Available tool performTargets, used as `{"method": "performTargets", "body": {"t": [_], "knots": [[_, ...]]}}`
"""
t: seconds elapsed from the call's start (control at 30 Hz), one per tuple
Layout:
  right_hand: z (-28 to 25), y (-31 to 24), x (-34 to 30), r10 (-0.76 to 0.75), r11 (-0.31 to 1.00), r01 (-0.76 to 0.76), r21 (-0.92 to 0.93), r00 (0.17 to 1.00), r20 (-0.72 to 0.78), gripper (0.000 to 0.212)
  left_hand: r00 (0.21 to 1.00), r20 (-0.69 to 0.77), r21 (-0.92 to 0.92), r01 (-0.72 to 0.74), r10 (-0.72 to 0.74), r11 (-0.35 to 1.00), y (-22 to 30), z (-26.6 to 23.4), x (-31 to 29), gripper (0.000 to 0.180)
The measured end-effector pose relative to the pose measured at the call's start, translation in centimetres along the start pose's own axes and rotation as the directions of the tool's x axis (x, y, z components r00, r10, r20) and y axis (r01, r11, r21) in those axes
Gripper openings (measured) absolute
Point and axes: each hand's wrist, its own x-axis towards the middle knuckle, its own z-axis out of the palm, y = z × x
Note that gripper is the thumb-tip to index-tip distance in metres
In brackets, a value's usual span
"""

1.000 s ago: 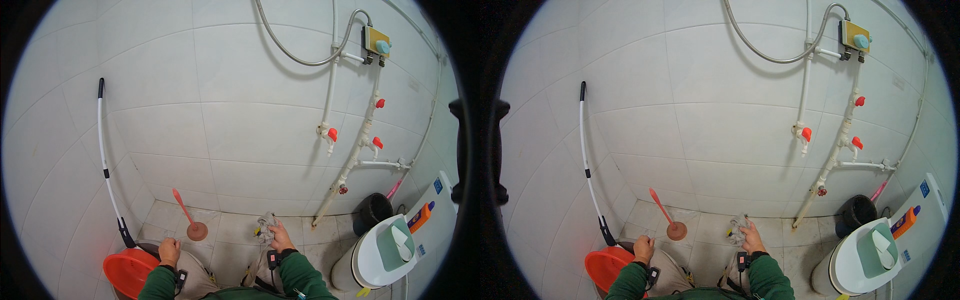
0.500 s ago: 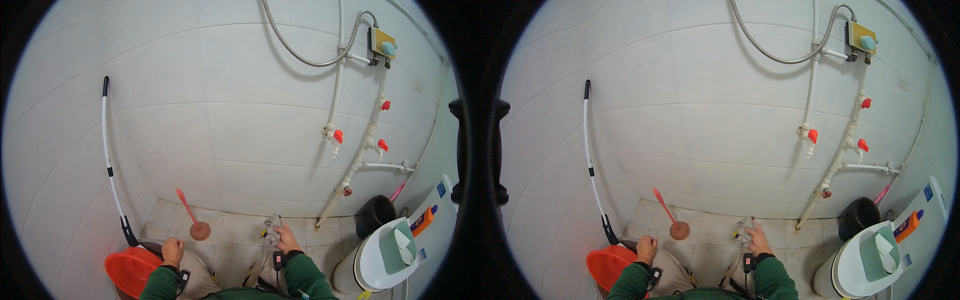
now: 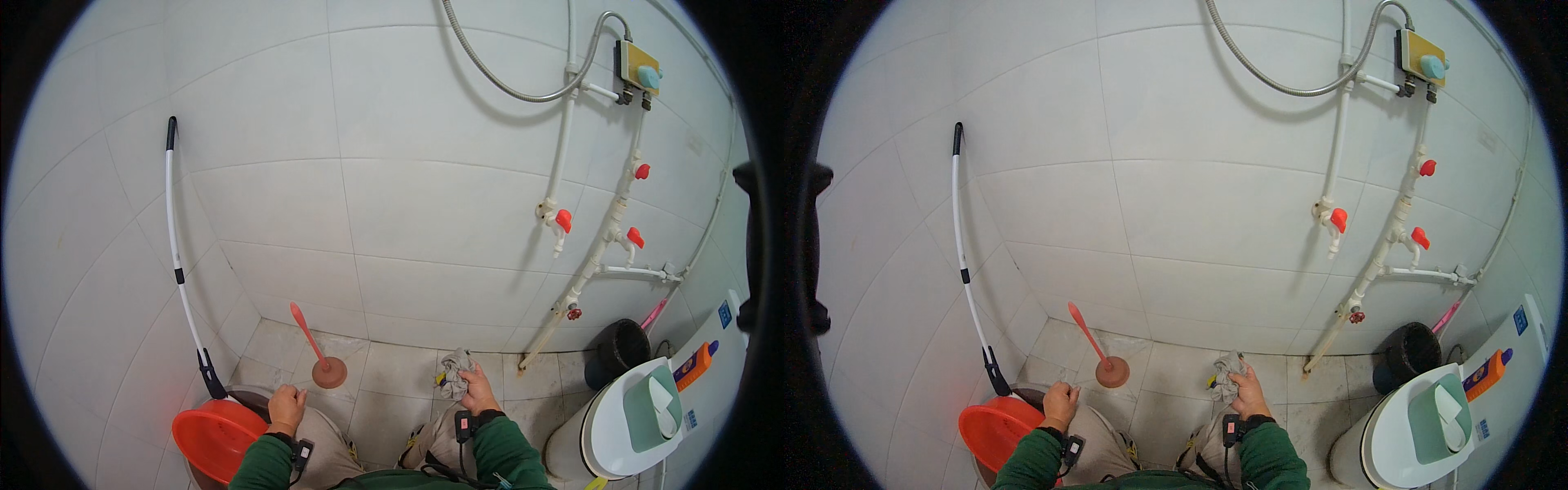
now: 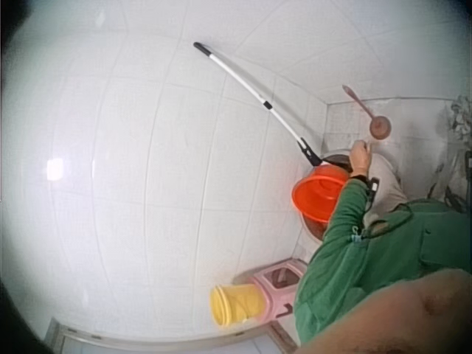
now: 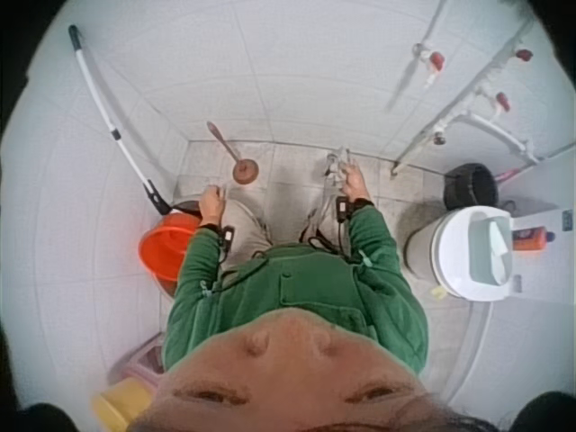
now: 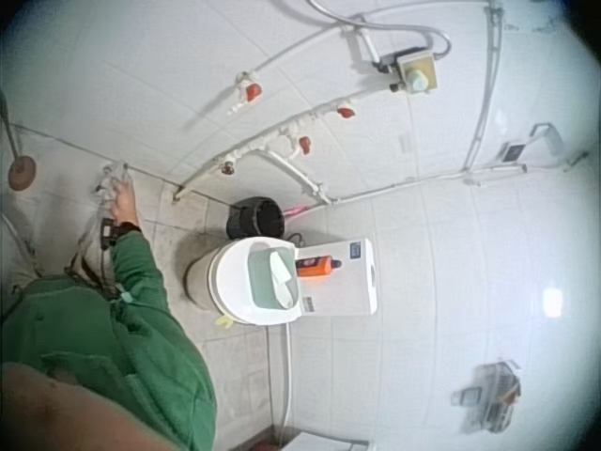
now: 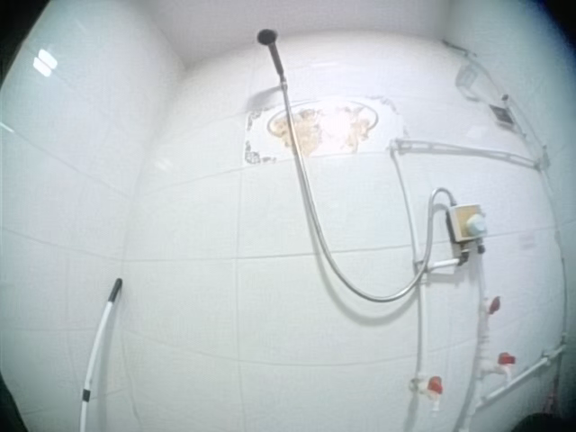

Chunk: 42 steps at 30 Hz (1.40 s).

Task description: The person wipes the tiled floor and lower wall of a bathroom using a cloth. They move a small wooden stool to access different areas and continue scrubbing the grout lines and wall base.

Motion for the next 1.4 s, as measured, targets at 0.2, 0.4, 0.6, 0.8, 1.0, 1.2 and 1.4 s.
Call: {"method": "performTargets", "body": {"t": [0.2, 0.4, 0.6, 0.8, 1.0, 1.2, 1.4], "knots": [[0.1, 0.0, 0.0, 0.002, 1.0, -0.002, -0.008, 1.0, 0.01, 0.051, 1.0, -0.021, -0.027, -0.007, 0.007, 1.0, 0.0, -0.2, 0.0, 0.031], [0.0, 0.2, 0.1, -0.009, 1.0, 0.009, -0.012, 1.0, 0.003, 0.049, 0.999, -0.036, -0.047, -0.005, 0.004, 0.999, -0.1, -0.2, -0.1, 0.03], [-0.2, 0.2, 0.1, -0.027, 0.999, 0.027, -0.03, 1.0, -0.001, 0.048, 0.999, -0.047, -0.041, -0.01, 0.008, 0.999, -0.1, -0.3, -0.1, 0.03], [0.0, -0.1, -0.3, -0.018, 1.0, 0.018, -0.025, 1.0, -0.012, 0.053, 1.0, -0.027, -0.021, 0.005, -0.005, 1.0, -0.1, -0.4, -0.1, 0.03], [-0.1, -0.2, -0.5, -0.025, 1.0, 0.025, -0.013, 1.0, 0.009, 0.052, 0.999, -0.024, -0.005, 0.023, -0.023, 1.0, -0.4, -0.5, -0.3, 0.031], [-0.4, 0.4, -0.1, -0.035, 0.999, 0.034, 0.008, 0.999, 0.025, 0.05, 1.0, 0.01, 0.039, 0.029, -0.029, 0.999, -0.6, -0.7, -0.3, 0.029], [1.7, -0.9, -0.7, -0.017, 0.999, 0.019, -0.031, 0.998, 0.057, 0.042, 1.0, 0.015, 0.049, -0.016, 0.015, 0.999, 0.4, -0.5, -0.7, 0.028]]}}
